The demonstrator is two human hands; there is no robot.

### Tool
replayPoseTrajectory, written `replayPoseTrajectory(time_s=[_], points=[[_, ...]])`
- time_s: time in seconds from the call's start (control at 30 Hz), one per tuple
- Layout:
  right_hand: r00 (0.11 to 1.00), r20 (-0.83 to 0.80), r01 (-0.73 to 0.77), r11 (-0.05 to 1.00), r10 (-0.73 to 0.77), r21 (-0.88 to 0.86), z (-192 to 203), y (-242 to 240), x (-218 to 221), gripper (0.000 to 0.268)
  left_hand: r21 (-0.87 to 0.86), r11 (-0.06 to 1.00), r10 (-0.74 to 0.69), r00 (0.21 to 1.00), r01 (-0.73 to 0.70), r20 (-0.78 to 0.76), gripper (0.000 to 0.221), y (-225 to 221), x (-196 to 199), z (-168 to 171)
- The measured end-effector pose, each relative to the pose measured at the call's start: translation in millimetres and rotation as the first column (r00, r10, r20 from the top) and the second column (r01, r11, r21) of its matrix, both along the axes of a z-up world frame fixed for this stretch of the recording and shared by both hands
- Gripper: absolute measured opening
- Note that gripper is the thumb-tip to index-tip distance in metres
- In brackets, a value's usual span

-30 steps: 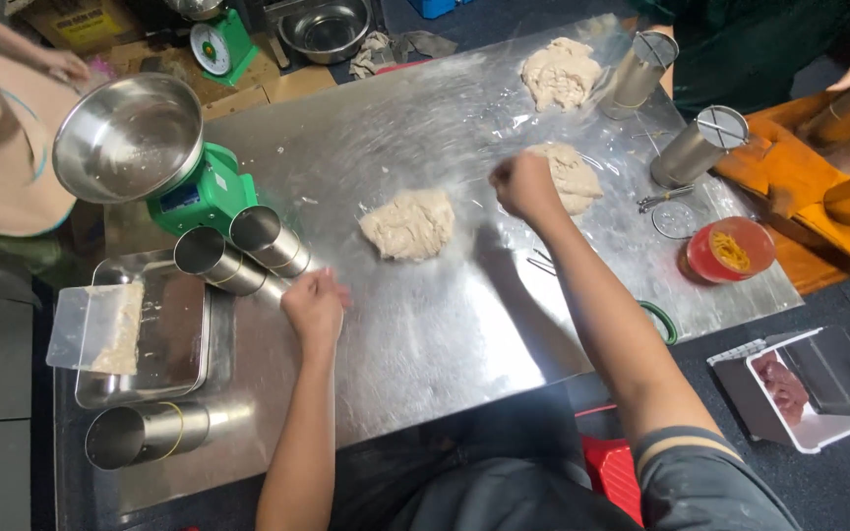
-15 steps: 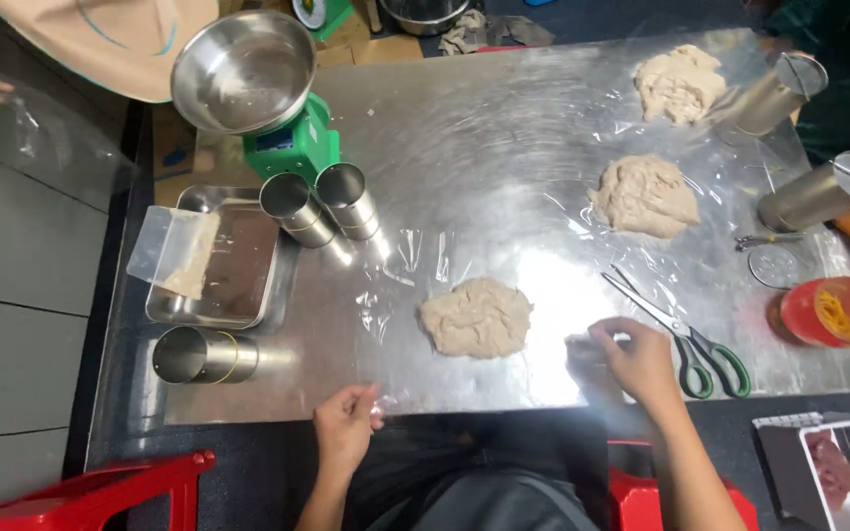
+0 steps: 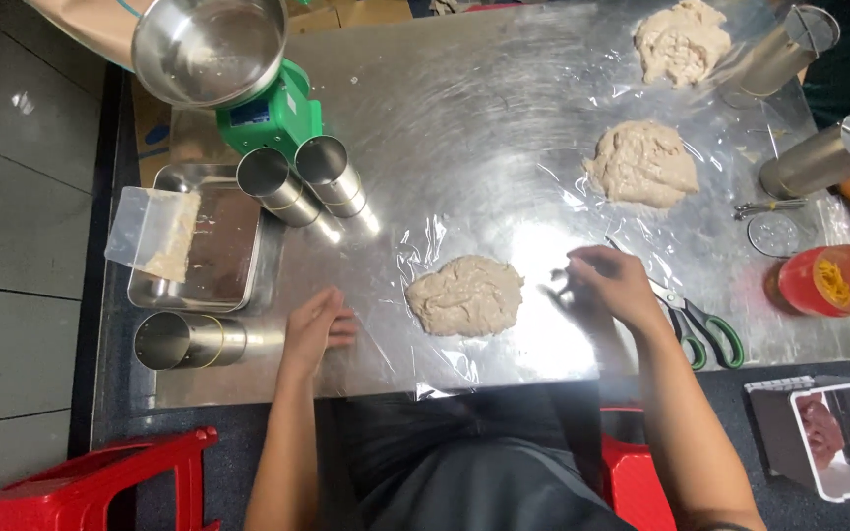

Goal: Wrapping portions of dough in plastic film and placing them into metal cylindrical molds for shaping.

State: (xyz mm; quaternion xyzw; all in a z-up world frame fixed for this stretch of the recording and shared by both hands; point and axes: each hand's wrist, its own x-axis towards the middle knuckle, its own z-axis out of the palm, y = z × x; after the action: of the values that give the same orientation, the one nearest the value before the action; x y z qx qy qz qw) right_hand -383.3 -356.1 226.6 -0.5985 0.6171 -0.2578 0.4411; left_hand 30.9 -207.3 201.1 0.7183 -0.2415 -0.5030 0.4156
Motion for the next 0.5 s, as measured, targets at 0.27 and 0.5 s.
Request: replayPoseTrajectory(time_s=[0.27,0.5], points=[[0.991,-0.133,0.017,0.996,-0.028,-0.084,-52,-45,23,0.019,0.143,0.985,0.050,0.946,-0.101,0.320,0.074,-24,-37,29],[0.986,-0.155,0.050,0.991,-0.069,-0.122,-64,-52,23,0.017,0.093,0.989,0.055,0.883,-0.111,0.467,0.061,-17,-35,-8]])
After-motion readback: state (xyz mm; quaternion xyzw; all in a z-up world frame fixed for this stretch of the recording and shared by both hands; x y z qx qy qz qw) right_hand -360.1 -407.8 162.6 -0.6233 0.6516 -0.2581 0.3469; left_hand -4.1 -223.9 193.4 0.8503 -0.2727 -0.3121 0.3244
